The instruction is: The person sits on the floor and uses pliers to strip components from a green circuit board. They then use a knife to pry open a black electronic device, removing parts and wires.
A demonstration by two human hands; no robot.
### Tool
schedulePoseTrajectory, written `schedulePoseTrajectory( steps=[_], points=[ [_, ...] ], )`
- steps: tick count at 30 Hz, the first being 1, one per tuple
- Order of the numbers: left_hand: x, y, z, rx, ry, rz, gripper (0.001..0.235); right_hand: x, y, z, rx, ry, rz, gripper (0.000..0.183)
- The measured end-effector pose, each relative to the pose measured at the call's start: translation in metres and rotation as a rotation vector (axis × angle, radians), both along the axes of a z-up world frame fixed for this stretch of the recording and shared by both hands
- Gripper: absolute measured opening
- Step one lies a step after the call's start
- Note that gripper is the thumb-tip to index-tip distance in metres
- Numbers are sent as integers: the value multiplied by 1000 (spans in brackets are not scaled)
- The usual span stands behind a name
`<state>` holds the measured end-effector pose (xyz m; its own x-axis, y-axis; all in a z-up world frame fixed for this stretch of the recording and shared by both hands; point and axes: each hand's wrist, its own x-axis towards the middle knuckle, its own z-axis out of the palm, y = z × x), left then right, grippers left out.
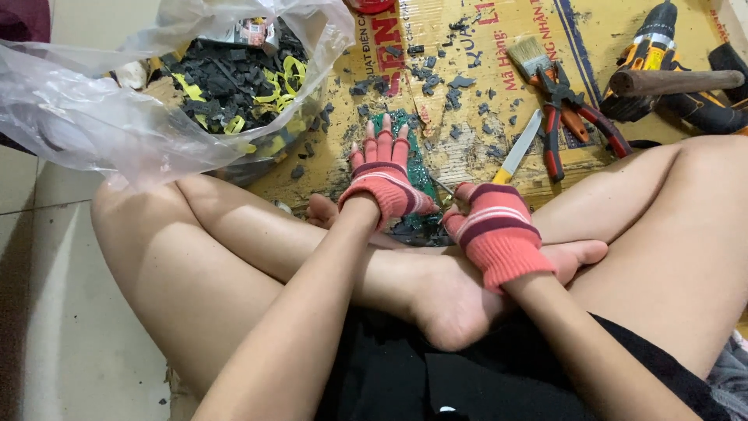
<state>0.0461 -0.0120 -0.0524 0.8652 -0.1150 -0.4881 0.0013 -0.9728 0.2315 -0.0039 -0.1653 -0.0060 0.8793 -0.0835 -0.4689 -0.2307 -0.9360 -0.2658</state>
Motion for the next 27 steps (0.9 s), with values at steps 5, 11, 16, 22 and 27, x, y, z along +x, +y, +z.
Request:
schedulePoseTrajectory(
  steps=[5,11,16,22,27],
  points=[
    [1,0,-2,-13,6,13,136,-1,-5,1,-11,-56,35,25],
    [0,-1,-3,-1,0,15,135,-8,-11,-11,-51,-145,124,22],
    [1,-1,-2,5,2,17,136,-8,-14,-23,-33,-196,152,25],
    [-1,-1,1,-14,5,15,132,-7,-10,-17,-17,-202,127,21],
    [1,-1,-3,9,-2,8,131,-1,-7,-17,-43,-124,119,21]
  ],
)
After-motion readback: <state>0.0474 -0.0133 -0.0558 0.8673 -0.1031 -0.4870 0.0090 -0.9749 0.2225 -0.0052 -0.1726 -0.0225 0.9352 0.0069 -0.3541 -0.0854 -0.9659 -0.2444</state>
